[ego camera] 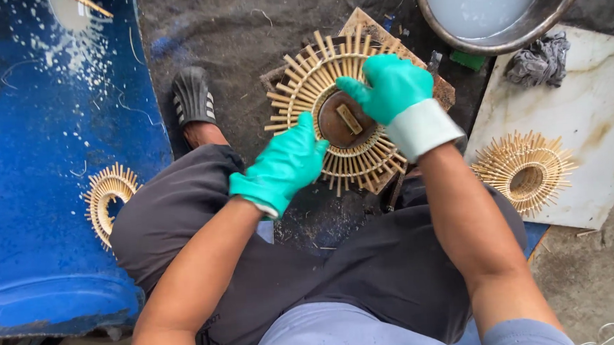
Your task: The recorder is assembling a decorative rattan frame by inserting and securing sticks into a wooden base.
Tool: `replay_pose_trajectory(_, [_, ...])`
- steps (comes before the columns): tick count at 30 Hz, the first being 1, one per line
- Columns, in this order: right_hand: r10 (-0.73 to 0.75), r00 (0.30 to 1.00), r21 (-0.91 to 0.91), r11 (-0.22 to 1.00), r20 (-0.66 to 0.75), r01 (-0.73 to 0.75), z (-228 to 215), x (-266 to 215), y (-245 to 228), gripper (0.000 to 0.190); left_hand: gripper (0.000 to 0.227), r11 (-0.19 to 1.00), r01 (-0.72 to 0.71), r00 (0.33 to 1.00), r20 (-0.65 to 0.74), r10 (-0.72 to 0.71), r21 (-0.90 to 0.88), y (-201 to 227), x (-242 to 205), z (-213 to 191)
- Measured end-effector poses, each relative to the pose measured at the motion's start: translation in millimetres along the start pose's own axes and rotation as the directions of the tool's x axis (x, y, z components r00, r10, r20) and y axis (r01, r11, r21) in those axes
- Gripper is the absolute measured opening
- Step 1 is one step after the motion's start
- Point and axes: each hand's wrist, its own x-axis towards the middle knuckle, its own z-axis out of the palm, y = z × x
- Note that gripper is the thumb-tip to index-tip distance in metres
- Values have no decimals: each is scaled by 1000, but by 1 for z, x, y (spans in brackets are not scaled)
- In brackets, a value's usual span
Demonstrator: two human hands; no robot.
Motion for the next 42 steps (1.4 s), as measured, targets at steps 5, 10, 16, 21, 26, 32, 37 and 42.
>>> replay_pose_trajectory(5, [158,982,795,581,101,-175,-75,-20,22,33,31,990,-141,962,-239,134,-16,-30,-4,-26])
replay_pose_trajectory(10, [345,926,860,416,152,-296,-103,-37,36,42,30,966,-251,879,-432,202,-59,-21,1,-33])
replay_pose_trajectory(16, [327,788,535,595,522,-601,-116,-34,-14,56,46,969,-232,878,-410,246,86,12,14,-29])
replay_pose_trajectory(21, [329,655,309,682,680,-663,-83,-33,-38,45,41,965,-218,903,-345,256,143,0,29,-10])
replay_pose_trajectory(26, [382,695,214,765,610,-608,-56,-38,-32,51,43,921,-305,861,-344,376,243,-18,31,1])
replay_pose_trajectory(32, [312,822,201,871,476,-447,-35,-36,-15,48,42,950,-239,937,-208,280,202,0,13,-24])
replay_pose_trajectory(37, [189,926,202,943,325,-264,-56,-46,-7,49,50,961,-246,923,-273,272,125,-15,3,-20])
replay_pose_trajectory(42, [366,678,335,661,637,-672,-90,-46,-21,43,58,849,-462,747,-404,528,256,8,-28,-20])
